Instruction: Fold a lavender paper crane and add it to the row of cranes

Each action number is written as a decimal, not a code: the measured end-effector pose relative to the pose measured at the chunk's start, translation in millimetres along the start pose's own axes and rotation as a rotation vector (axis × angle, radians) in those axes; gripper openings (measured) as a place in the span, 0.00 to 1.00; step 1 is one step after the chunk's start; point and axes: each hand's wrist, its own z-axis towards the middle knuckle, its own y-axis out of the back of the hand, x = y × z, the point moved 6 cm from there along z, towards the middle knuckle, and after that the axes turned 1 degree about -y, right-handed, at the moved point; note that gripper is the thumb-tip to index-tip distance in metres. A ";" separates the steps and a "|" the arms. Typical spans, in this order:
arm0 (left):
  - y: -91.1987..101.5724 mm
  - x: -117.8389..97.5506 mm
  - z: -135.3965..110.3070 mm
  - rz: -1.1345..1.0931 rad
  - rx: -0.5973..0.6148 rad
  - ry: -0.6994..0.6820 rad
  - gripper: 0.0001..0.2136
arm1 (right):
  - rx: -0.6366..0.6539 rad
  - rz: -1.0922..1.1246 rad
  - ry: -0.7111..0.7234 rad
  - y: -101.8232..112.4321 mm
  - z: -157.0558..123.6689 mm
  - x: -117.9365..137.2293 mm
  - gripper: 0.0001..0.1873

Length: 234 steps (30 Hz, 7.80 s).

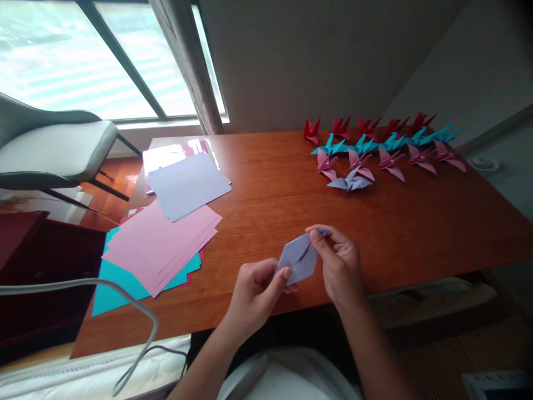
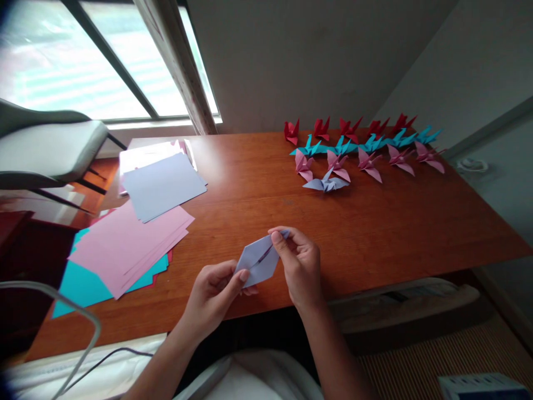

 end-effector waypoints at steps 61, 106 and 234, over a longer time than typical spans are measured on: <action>12.3 4.5 1.1 -0.150 -0.185 0.040 0.15 | 0.482 -0.275 0.038 -27.0 -24.0 8.9 0.20; 6.6 -32.5 63.1 1.203 0.138 -0.262 0.12 | 0.462 -0.874 0.846 -19.3 -13.0 17.4 0.17; 40.4 -20.3 76.1 1.057 -0.056 -0.311 0.08 | 0.421 -1.035 0.435 -64.3 44.7 3.0 0.06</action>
